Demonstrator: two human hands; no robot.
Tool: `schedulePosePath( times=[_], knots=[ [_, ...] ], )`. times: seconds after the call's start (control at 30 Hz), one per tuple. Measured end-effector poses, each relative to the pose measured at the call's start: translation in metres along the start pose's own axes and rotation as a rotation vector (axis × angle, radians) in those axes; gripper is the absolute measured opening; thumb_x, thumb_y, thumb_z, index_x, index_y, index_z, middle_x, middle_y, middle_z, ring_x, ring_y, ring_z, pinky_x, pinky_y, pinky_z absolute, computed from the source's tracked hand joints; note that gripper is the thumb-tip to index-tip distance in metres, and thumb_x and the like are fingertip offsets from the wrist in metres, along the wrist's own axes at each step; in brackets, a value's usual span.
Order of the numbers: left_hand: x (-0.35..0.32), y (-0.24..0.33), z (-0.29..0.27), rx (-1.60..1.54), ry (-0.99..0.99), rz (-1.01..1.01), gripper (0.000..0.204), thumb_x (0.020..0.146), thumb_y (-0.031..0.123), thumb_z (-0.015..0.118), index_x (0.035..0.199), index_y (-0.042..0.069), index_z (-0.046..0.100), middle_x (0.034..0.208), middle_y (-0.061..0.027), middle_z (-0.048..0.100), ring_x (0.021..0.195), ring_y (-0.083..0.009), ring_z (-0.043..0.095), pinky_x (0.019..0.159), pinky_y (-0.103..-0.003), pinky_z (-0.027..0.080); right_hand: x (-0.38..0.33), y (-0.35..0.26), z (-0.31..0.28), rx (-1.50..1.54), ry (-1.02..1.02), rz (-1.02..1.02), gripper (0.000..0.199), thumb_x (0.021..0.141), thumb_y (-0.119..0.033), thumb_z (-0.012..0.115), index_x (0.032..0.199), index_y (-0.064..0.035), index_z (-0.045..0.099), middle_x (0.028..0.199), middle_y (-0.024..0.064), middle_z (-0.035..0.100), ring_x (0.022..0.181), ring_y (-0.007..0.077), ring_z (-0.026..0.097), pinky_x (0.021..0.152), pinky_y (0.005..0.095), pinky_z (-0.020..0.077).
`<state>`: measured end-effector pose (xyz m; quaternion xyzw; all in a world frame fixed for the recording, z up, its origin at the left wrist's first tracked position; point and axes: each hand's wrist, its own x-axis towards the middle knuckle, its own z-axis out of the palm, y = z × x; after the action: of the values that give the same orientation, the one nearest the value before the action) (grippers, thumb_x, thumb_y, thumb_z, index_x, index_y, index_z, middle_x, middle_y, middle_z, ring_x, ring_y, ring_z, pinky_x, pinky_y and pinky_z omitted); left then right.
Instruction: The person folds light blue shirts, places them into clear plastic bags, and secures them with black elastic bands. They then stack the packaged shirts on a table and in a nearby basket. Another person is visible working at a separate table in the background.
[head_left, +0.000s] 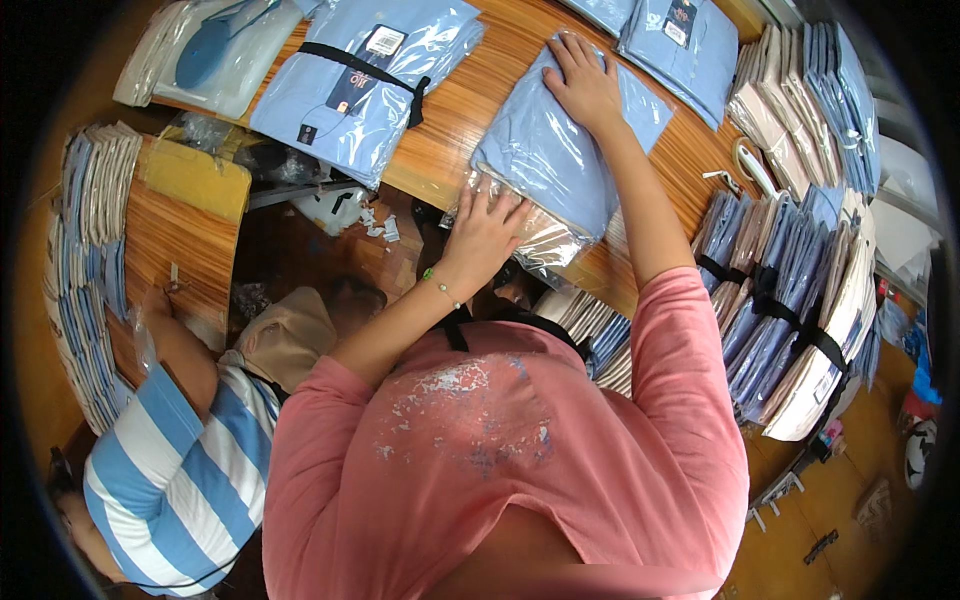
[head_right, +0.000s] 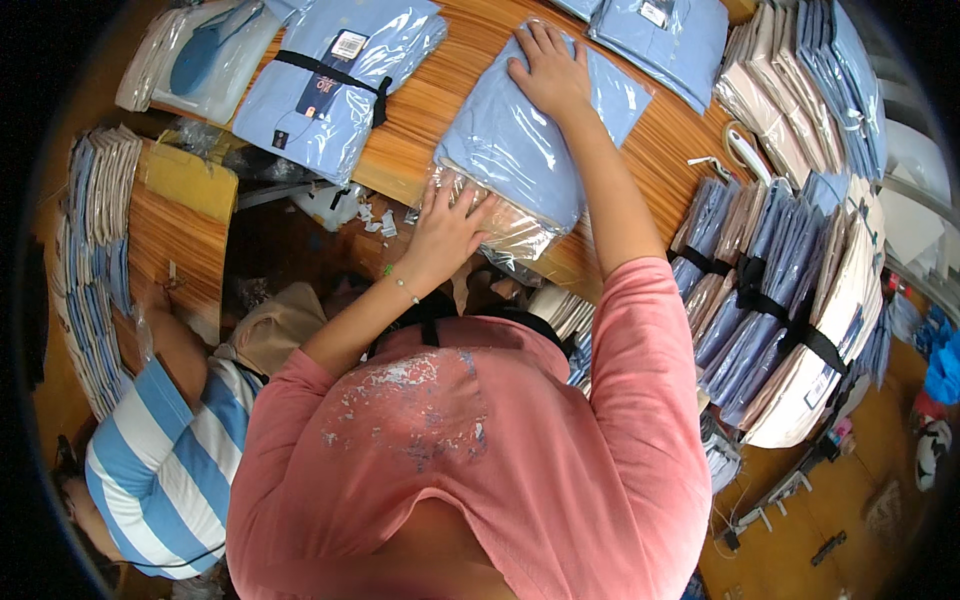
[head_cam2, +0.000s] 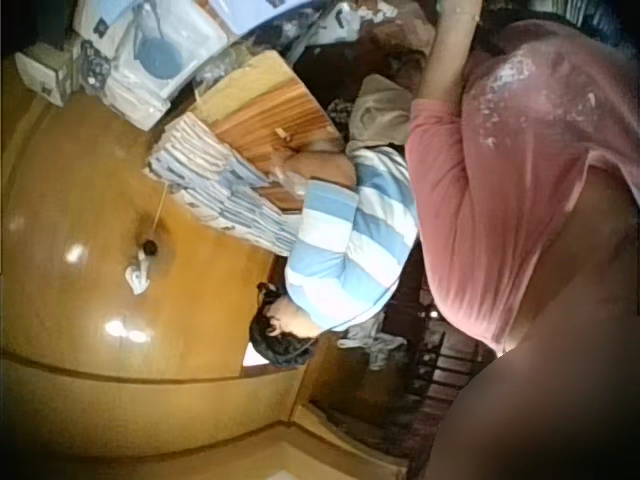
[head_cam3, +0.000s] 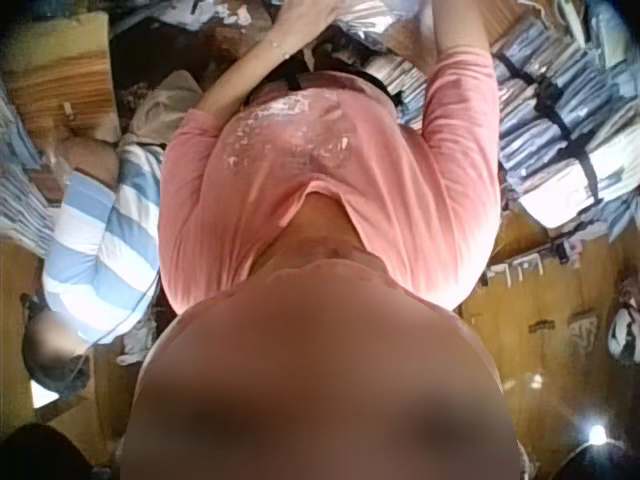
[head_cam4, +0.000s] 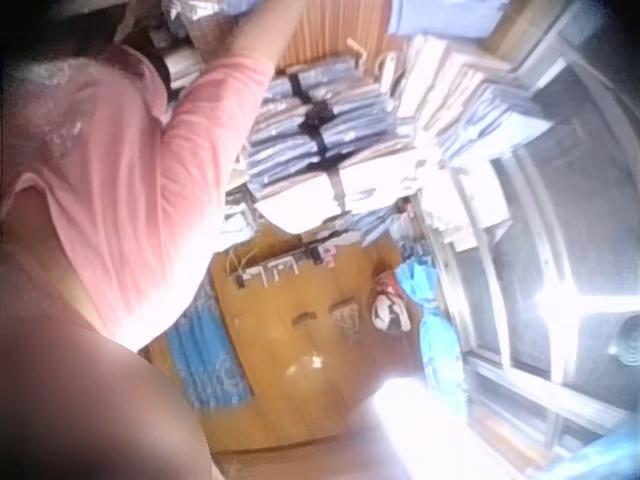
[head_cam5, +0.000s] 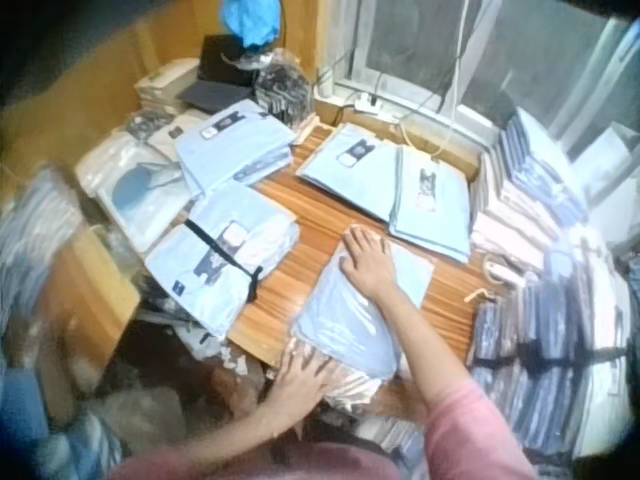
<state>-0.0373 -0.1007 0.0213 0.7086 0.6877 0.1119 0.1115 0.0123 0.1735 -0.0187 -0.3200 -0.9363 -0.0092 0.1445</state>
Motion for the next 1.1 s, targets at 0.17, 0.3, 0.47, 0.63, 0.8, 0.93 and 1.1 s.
schedulePosePath(
  times=[0.17,0.3,0.47,0.63,0.8,0.93,1.1],
  knots=[
    [0.015,-0.013,-0.003,0.054,-0.004,-0.003,0.050,0.078,0.027,0.062,0.124,0.013,0.049,0.120,-0.0142,0.045,0.116,-0.0368,0.036,0.101,-0.049,0.027,0.021,0.001,-0.006,-0.022,0.000,-0.037,0.046,0.085,-0.035,0.047,0.127,-0.0157,0.047,0.137,0.0069,0.040,0.126,0.0219,0.036,0.102,0.0450,0.0268],
    [0.031,-0.019,-0.011,0.030,0.001,0.041,0.049,0.077,0.026,0.062,0.123,0.013,0.050,0.120,-0.0143,0.045,0.115,-0.0371,0.036,0.099,-0.047,0.030,0.031,0.022,-0.013,0.172,-0.110,0.080,0.065,0.073,-0.031,0.065,0.129,-0.0081,0.042,0.140,0.0149,0.031,0.130,0.0254,0.026,0.105,0.0438,0.0242],
    [0.034,-0.025,-0.010,-0.019,0.075,0.031,0.050,0.076,0.027,0.063,0.122,0.013,0.050,0.121,-0.0148,0.043,0.115,-0.0388,0.036,0.097,-0.048,0.032,0.001,-0.031,-0.078,0.441,0.150,-0.010,0.027,0.078,-0.015,0.061,0.104,-0.0070,0.061,0.104,0.0147,0.056,0.100,0.0333,0.051,0.086,0.0384,0.0406],
    [0.032,-0.026,-0.007,0.012,0.009,0.046,0.051,0.074,0.029,0.065,0.119,0.011,0.051,0.121,-0.0149,0.043,0.115,-0.0384,0.036,0.098,-0.048,0.031,-0.081,-0.084,-0.089,0.573,-0.097,0.048,0.021,0.075,-0.010,0.061,0.095,-0.0039,0.062,0.089,0.0143,0.056,0.088,0.0331,0.052,0.078,0.0402,0.0424],
    [0.027,-0.019,-0.005,-0.039,0.088,-0.019,0.060,0.073,0.028,0.068,0.120,0.000,0.044,0.120,-0.0184,0.041,0.114,-0.0366,0.039,0.098,-0.047,0.032,-0.091,-0.069,-0.062,0.808,-0.103,0.236,0.012,0.080,-0.005,0.057,0.089,-0.0009,0.063,0.081,0.0148,0.061,0.077,0.0314,0.057,0.071,0.0355,0.0455],
    [0.027,-0.023,-0.007,-0.105,0.112,-0.061,0.066,0.072,0.028,0.068,0.121,-0.005,0.040,0.122,-0.0207,0.039,0.112,-0.0360,0.041,0.098,-0.046,0.032,-0.082,-0.070,-0.072,0.953,-0.156,0.387,0.013,0.084,-0.006,0.053,0.093,-0.0011,0.061,0.078,0.0146,0.063,0.070,0.0291,0.060,0.065,0.0322,0.0461],
    [0.024,-0.023,0.005,0.054,0.162,-0.071,0.068,0.075,0.033,0.065,0.126,-0.003,0.038,0.126,-0.0236,0.036,0.112,-0.0374,0.041,0.098,-0.046,0.032,-0.088,-0.081,-0.084,0.487,-0.029,0.041,0.036,0.073,-0.013,0.059,0.109,-0.0103,0.057,0.106,0.0107,0.057,0.099,0.0281,0.053,0.080,0.0382,0.0423]
  ],
)
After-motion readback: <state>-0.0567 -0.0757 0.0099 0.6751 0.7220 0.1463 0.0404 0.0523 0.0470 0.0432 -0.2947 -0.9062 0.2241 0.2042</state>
